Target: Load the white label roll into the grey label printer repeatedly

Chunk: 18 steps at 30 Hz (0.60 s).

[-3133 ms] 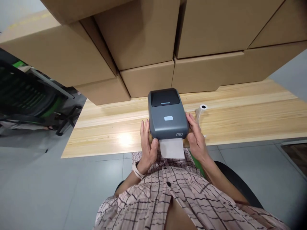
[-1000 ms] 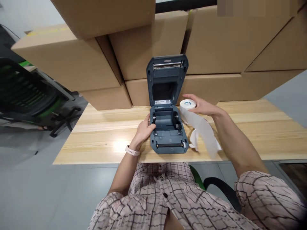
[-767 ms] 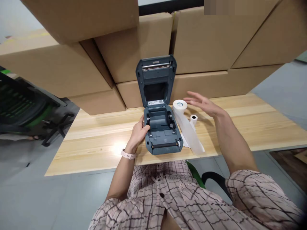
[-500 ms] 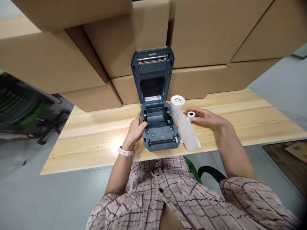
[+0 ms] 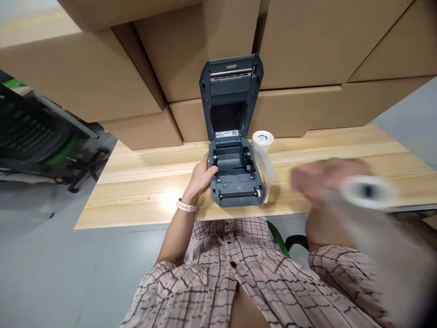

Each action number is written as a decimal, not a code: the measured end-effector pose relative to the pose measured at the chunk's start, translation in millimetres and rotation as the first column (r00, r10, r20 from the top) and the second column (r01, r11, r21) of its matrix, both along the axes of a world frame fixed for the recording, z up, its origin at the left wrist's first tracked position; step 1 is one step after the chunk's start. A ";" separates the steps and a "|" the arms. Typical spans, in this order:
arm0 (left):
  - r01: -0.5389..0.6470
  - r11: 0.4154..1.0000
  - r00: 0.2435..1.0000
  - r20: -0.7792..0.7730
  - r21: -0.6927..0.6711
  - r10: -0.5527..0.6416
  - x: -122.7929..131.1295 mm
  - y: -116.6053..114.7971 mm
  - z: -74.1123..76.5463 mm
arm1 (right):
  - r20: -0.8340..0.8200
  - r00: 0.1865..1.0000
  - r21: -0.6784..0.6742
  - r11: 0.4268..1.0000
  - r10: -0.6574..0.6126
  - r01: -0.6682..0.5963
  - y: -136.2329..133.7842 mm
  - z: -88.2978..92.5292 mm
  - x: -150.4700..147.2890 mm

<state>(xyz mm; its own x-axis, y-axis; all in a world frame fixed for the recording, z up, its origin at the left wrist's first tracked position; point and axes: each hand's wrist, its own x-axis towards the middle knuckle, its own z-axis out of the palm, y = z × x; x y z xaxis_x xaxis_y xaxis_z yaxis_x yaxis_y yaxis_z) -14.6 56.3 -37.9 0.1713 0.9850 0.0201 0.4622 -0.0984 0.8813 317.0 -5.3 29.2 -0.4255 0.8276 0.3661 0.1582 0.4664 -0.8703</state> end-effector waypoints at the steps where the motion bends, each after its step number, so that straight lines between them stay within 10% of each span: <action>1: 0.002 1.000 1.000 0.001 0.000 -0.002 0.2 -0.5 0.8 | 0.059 0.998 0.017 1.000 0.019 -0.020 4.6 5.7 -19.1; 6: 0.006 1.000 1.000 -0.014 0.000 -0.006 0.6 -1.2 2.6 | 0.634 0.772 0.209 0.971 -0.043 -0.117 44.5 -0.2 -86.3; 10: 0.015 1.000 1.000 -0.021 -0.007 -0.016 0.6 -1.0 1.5 | 0.757 0.651 0.227 0.956 -0.053 -0.186 51.7 -17.6 -100.6; 18: 0.006 1.000 0.999 -0.039 -0.002 -0.006 0.7 -2.4 1.3 | 0.567 0.767 0.398 0.915 -0.299 0.062 21.2 -32.9 -106.9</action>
<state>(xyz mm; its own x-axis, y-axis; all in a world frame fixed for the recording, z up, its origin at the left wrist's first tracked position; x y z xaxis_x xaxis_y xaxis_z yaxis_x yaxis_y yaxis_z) -13.9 54.0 -36.6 0.1776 0.9840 0.0112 0.4960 -0.0993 0.8626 210.1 15.9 -3.8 -0.5086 0.7858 0.3520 0.7058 0.6146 -0.3523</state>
